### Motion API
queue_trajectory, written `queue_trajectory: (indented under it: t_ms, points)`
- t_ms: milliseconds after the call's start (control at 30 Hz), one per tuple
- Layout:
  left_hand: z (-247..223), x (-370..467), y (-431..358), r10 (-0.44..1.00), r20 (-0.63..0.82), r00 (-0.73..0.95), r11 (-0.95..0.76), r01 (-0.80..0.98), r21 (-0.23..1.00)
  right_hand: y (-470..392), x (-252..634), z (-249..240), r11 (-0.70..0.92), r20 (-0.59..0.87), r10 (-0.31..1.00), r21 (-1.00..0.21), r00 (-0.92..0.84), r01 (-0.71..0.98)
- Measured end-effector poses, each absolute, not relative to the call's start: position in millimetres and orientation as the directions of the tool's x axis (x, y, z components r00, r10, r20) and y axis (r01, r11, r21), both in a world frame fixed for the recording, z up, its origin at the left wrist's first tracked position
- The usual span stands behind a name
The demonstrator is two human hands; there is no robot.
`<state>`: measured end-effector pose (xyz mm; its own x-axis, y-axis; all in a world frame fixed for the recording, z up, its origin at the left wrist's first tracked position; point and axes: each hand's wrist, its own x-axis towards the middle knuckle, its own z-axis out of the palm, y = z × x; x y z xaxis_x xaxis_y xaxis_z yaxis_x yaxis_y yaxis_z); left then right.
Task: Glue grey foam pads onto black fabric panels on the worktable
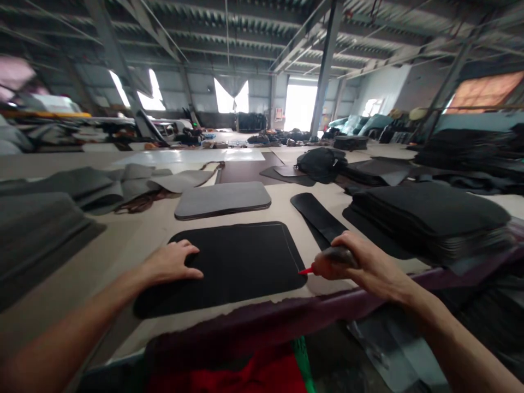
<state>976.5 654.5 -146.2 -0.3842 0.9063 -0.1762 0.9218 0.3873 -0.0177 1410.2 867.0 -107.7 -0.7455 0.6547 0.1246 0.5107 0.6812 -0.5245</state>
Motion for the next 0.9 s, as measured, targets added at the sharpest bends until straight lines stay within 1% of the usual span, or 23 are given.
queue_trajectory:
  t_ms: [200, 267, 333, 400, 467, 600, 700, 900]
  points:
    - [-145.2, 977.5, 652.9, 0.909, -0.163, -0.384, 0.387, 0.922, -0.014, 860.0, 1400.7, -117.2, 0.621, 0.056, 0.625, -0.641, -0.779, 0.451]
    - [-144.8, 975.7, 653.5, 0.913, -0.163, -0.373, 0.377, 0.926, -0.005, 855.5, 1388.4, -115.8, 0.612, 0.038, 0.577, -0.682, -0.816, 0.401]
    - [-144.4, 971.4, 655.3, 0.920, -0.167, -0.354, 0.361, 0.933, 0.011, 850.9, 1372.7, -112.0, 0.632, 0.037, 0.508, -0.695, -0.861, 0.343]
    - [-143.7, 964.8, 657.7, 0.929, -0.173, -0.327, 0.338, 0.940, 0.036, 847.7, 1354.4, -107.5, 0.684, 0.054, 0.442, -0.667, -0.896, 0.297]
    - [-142.5, 957.5, 659.4, 0.935, -0.178, -0.306, 0.323, 0.944, 0.072, 846.4, 1334.4, -104.7, 0.761, 0.096, 0.365, -0.604, -0.926, 0.237]
    - [-138.4, 947.6, 658.2, 0.929, -0.188, -0.320, 0.349, 0.925, 0.152, 843.0, 1292.5, -107.3, 0.856, 0.170, 0.201, -0.509, -0.965, 0.089]
    - [-136.6, 944.0, 656.0, 0.922, -0.199, -0.332, 0.370, 0.907, 0.201, 833.3, 1261.0, -111.5, 0.868, 0.175, 0.122, -0.495, -0.977, 0.020]
    - [-138.6, 937.7, 655.2, 0.914, -0.222, -0.340, 0.394, 0.874, 0.284, 799.3, 1203.6, -114.4, 0.835, 0.230, -0.032, -0.529, -0.973, -0.152]
